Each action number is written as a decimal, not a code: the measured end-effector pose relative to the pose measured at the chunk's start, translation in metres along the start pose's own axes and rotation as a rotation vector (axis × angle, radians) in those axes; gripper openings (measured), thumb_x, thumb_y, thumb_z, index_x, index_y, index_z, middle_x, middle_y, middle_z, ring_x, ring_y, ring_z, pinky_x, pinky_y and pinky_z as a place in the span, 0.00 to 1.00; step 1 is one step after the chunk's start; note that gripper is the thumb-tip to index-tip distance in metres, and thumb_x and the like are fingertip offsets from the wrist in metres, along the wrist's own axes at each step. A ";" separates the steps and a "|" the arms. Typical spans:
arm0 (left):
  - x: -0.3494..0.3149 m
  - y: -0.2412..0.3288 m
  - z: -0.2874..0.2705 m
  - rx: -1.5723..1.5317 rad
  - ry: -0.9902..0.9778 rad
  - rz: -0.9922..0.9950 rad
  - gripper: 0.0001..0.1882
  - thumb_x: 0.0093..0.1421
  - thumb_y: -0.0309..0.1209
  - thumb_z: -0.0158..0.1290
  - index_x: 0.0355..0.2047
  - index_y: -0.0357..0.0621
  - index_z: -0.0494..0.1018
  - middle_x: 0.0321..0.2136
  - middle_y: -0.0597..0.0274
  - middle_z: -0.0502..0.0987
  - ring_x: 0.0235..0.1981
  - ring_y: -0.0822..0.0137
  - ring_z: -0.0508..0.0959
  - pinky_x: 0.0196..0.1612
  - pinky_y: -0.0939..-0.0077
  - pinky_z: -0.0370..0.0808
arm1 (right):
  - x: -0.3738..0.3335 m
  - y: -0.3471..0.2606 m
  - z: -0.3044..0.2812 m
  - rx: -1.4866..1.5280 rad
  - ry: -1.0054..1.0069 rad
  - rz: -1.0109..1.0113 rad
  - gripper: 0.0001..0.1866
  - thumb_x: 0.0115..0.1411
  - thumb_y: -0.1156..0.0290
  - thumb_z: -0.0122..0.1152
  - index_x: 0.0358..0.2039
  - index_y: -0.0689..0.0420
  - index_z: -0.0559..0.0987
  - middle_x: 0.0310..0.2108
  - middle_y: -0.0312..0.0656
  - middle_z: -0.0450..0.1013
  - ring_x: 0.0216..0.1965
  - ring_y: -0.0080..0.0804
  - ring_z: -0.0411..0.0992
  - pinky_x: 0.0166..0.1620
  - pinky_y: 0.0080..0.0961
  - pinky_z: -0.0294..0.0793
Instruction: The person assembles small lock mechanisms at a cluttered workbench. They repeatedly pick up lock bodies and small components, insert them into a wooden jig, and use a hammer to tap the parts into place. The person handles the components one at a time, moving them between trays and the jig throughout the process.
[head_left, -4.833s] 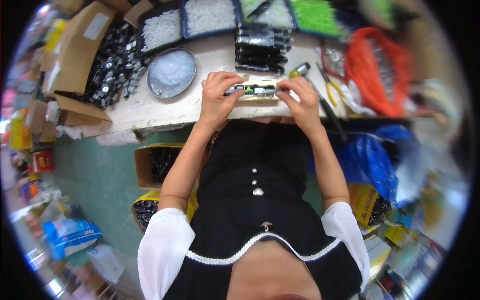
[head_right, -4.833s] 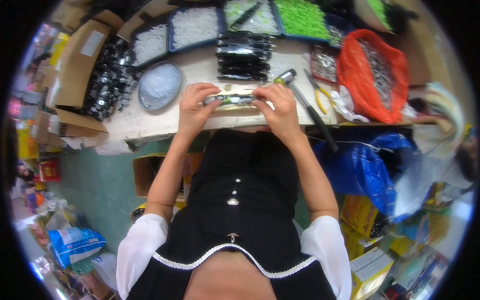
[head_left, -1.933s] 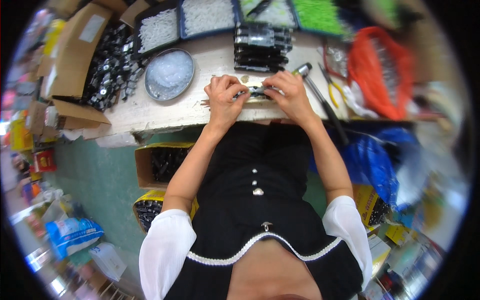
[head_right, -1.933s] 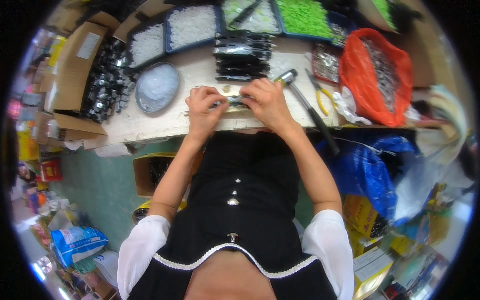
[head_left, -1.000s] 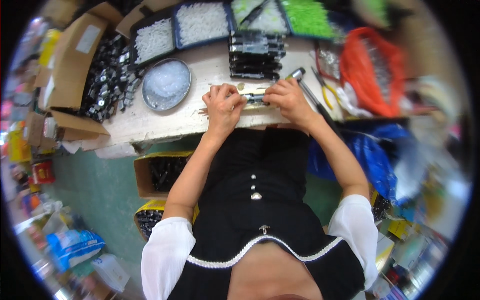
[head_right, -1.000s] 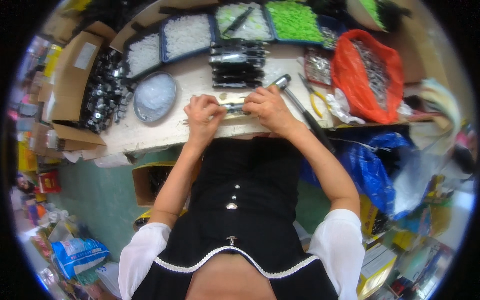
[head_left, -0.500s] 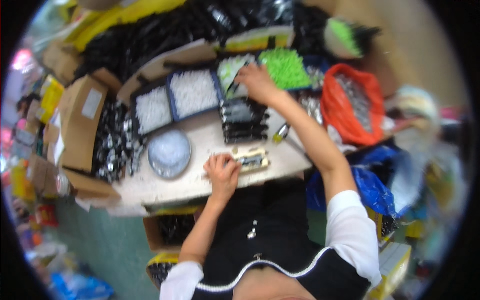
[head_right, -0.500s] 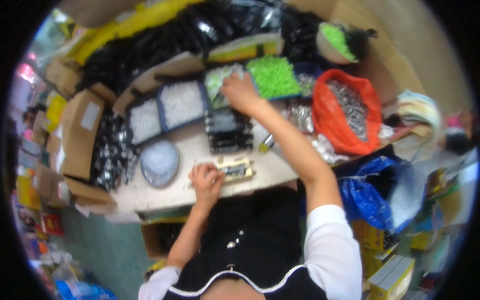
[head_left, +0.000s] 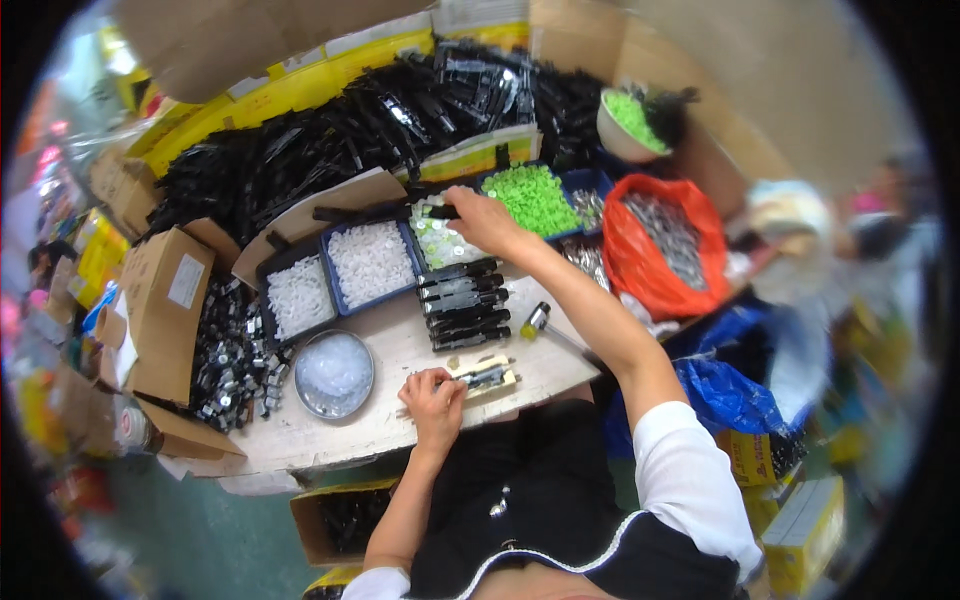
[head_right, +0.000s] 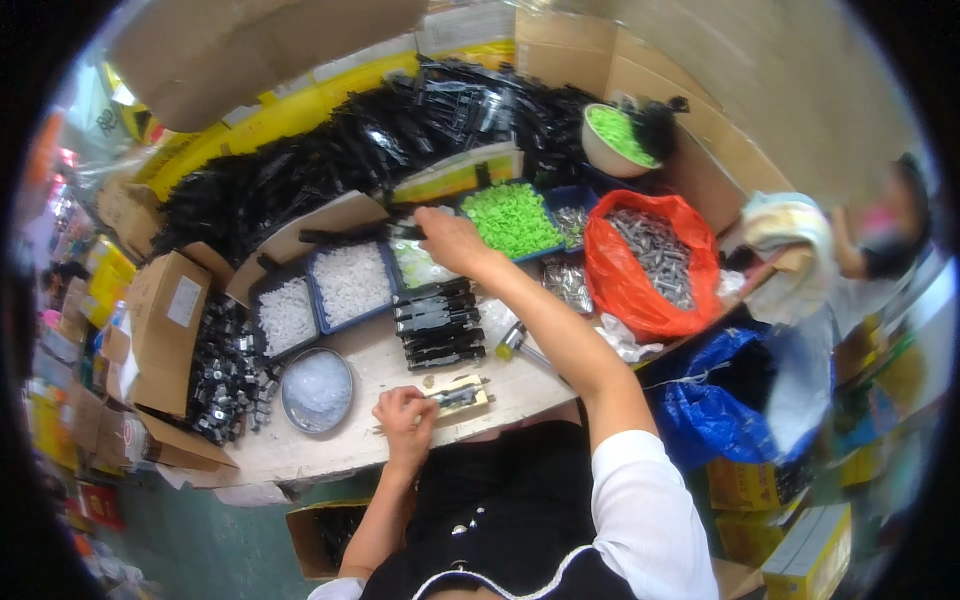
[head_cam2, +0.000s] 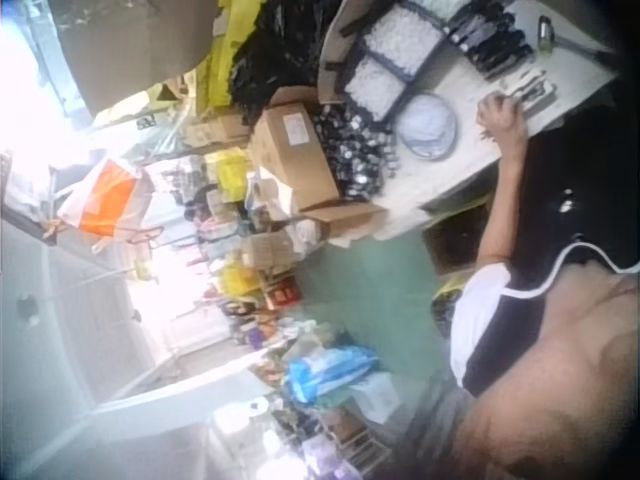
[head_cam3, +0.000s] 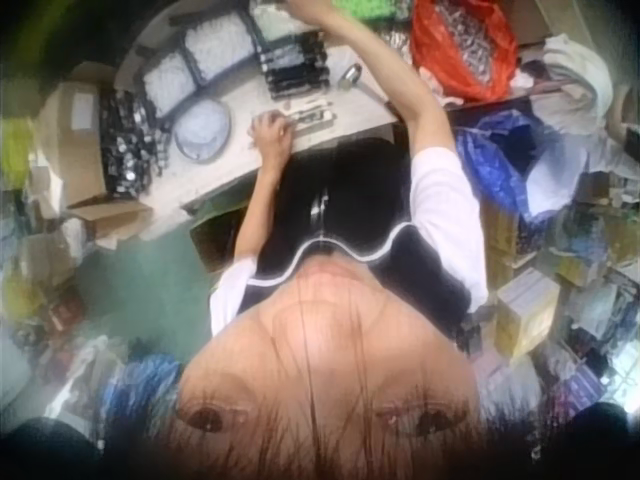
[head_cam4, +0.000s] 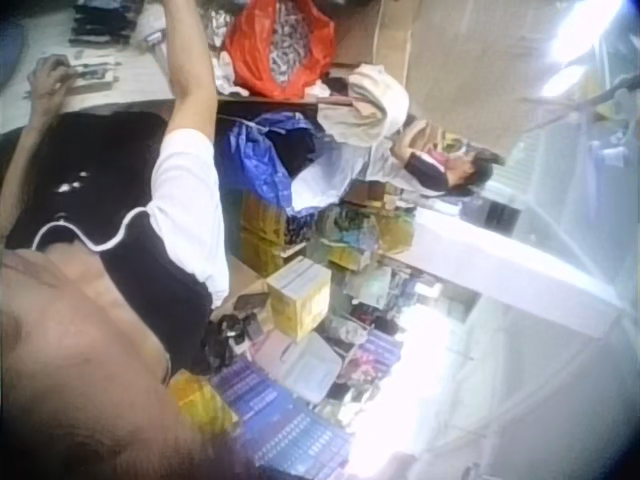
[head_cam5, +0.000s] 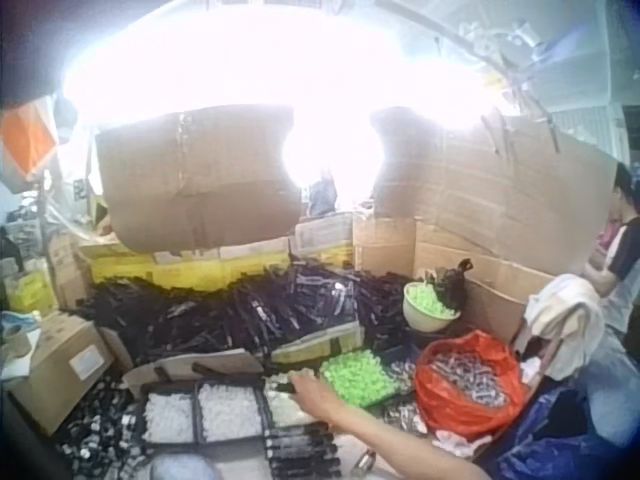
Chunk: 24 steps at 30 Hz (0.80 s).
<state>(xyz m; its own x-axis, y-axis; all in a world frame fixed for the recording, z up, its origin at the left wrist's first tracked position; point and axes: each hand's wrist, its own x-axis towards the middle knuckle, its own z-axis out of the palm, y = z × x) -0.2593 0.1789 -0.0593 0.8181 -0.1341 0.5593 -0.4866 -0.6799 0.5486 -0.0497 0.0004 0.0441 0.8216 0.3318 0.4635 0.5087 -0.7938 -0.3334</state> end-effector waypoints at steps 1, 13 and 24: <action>-0.001 0.000 0.000 0.003 -0.001 0.001 0.05 0.44 0.27 0.59 0.22 0.50 0.74 0.29 0.68 0.71 0.37 0.64 0.68 0.43 0.67 0.56 | -0.005 -0.001 -0.005 0.124 -0.034 0.094 0.13 0.52 0.70 0.57 0.39 0.57 0.70 0.37 0.48 0.71 0.41 0.48 0.68 0.42 0.41 0.64; -0.007 -0.009 0.005 0.016 -0.006 -0.013 0.05 0.44 0.29 0.58 0.22 0.47 0.72 0.32 0.63 0.70 0.38 0.58 0.67 0.41 0.60 0.57 | -0.141 -0.044 -0.040 0.387 -0.072 0.049 0.14 0.56 0.65 0.56 0.39 0.60 0.75 0.32 0.48 0.70 0.36 0.47 0.68 0.39 0.34 0.67; -0.017 -0.013 -0.018 -0.215 0.077 -0.129 0.24 0.43 0.29 0.61 0.44 0.46 0.72 0.40 0.60 0.69 0.44 0.61 0.66 0.47 0.68 0.57 | -0.190 -0.082 -0.002 0.159 -0.082 -0.059 0.16 0.47 0.67 0.64 0.37 0.59 0.76 0.36 0.40 0.70 0.42 0.38 0.66 0.42 0.33 0.58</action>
<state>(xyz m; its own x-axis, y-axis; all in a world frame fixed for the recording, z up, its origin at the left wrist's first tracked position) -0.2724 0.2035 -0.0646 0.8561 0.0045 0.5168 -0.4402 -0.5176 0.7337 -0.2480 0.0018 -0.0150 0.8042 0.4206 0.4200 0.5853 -0.6836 -0.4360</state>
